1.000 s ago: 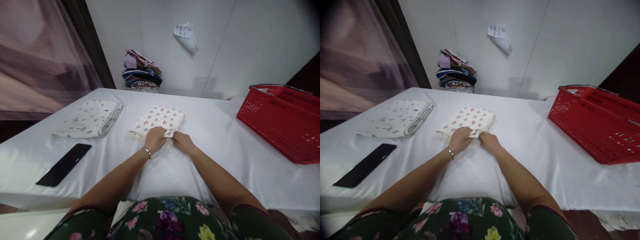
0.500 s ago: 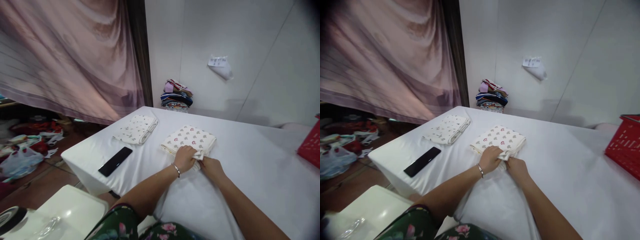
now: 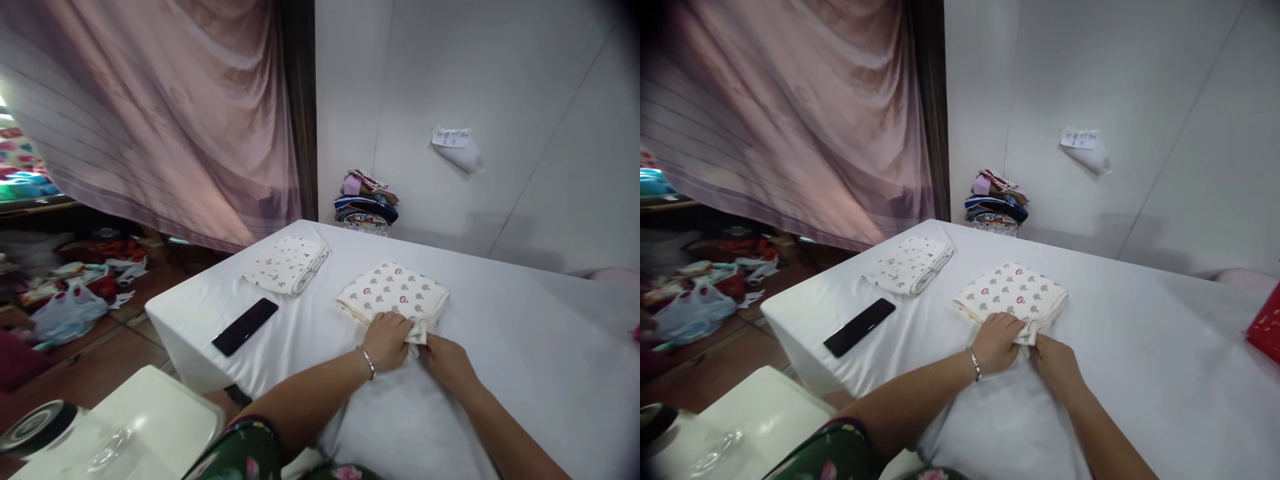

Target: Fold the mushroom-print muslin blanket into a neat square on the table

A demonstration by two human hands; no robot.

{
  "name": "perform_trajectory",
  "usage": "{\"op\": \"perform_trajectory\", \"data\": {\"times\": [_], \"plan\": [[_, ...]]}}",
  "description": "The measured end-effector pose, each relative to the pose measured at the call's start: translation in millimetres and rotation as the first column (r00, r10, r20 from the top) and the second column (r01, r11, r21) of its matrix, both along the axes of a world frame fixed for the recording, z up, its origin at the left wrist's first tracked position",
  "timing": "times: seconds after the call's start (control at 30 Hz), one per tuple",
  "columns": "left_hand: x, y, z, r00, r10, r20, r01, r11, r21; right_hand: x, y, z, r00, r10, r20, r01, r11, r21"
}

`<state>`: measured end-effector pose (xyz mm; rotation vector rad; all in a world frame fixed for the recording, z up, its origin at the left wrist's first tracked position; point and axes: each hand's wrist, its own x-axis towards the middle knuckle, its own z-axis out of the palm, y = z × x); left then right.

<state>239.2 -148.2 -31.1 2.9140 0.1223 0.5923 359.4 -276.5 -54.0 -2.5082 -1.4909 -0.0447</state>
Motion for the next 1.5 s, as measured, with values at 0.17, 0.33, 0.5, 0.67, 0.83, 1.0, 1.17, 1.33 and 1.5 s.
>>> {"op": "perform_trajectory", "data": {"times": [0.17, 0.33, 0.5, 0.67, 0.83, 1.0, 1.17, 1.33, 1.5], "plan": [[1.7, 3.0, -4.7, 1.0, 0.013, 0.006, -0.013, 1.0, 0.018, 1.9, -1.1, 5.6, 0.999, 0.007, -0.035, -0.009, 0.999, -0.051], [5.4, 4.3, -9.1, 1.0, 0.01, -0.013, -0.009, 0.999, 0.052, 7.4, -14.4, 27.1, 0.99, 0.038, -0.137, -0.025, 0.995, 0.095], [10.8, 1.2, -11.8, 1.0, 0.003, -0.03, 0.0, 0.995, 0.097, -12.7, -10.9, 42.5, 0.985, 0.149, -0.086, -0.08, 0.841, 0.534], [11.7, 3.4, -12.3, 0.998, 0.007, -0.064, 0.0, 0.995, 0.102, -24.2, 5.2, 17.0, 0.949, 0.315, -0.029, -0.293, 0.909, 0.296], [2.8, 21.4, -8.0, 0.999, -0.044, -0.018, 0.047, 0.979, 0.198, -22.2, 2.3, -8.7, 0.962, 0.261, 0.086, -0.27, 0.954, 0.127], [-14.1, 69.7, -6.4, 0.996, 0.079, 0.047, -0.088, 0.966, 0.242, -26.0, -0.3, -7.1, 0.926, 0.254, 0.28, -0.289, 0.953, 0.088], [-29.9, 116.0, -10.9, 0.976, 0.213, 0.053, -0.219, 0.961, 0.168, -27.0, 1.0, -13.1, 0.896, 0.284, 0.342, -0.34, 0.933, 0.115], [-28.5, 131.8, -15.7, 0.937, 0.349, -0.019, -0.348, 0.937, 0.031, -28.9, -0.3, -18.3, 0.89, 0.28, 0.361, -0.339, 0.934, 0.112], [-25.3, 133.9, -15.7, 0.915, 0.397, -0.072, -0.402, 0.913, -0.078, -34.3, -2.4, -13.6, 0.882, 0.306, 0.359, -0.358, 0.93, 0.087]]}}
